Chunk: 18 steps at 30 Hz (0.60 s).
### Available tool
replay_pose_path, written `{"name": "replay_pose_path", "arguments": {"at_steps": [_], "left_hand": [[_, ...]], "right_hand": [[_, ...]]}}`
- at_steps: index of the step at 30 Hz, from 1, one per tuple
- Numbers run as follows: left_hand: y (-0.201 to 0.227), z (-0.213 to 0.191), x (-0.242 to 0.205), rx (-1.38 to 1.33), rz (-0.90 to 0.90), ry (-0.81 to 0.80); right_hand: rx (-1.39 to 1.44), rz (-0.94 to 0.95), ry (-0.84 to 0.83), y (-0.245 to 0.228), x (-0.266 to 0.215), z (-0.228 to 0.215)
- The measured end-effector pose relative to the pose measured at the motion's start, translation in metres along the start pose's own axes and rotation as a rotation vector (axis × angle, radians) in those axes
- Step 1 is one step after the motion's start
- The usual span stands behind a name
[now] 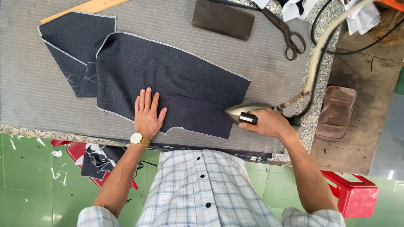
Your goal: The person irons a dark fabric piece on a work table using a steam iron and a pressing block. The person repeatedly folds and unfolds the fabric, irons different sections, and uses the block to press seams and edges. The person flips the fabric over and continues ironing the other side.
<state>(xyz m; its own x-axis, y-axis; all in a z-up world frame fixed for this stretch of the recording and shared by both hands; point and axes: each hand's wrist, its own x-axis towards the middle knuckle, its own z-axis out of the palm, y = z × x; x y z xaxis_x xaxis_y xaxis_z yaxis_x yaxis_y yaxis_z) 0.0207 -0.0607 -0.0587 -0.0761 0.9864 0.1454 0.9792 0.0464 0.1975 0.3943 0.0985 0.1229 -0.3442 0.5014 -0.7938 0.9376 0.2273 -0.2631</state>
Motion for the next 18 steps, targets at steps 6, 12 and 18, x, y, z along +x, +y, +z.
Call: {"name": "replay_pose_path", "arguments": {"at_steps": [6, 12, 18], "left_hand": [[0.002, -0.007, -0.003, -0.032, 0.0, 0.006], [0.001, -0.013, -0.003, -0.043, -0.026, 0.009], [0.001, -0.012, -0.006, 0.014, -0.067, -0.053]], "right_hand": [[0.236, 0.137, 0.228, 0.022, -0.018, 0.005], [0.231, 0.11, 0.376, 0.006, 0.019, -0.009], [0.064, -0.095, 0.355, -0.086, 0.073, -0.054]]}}
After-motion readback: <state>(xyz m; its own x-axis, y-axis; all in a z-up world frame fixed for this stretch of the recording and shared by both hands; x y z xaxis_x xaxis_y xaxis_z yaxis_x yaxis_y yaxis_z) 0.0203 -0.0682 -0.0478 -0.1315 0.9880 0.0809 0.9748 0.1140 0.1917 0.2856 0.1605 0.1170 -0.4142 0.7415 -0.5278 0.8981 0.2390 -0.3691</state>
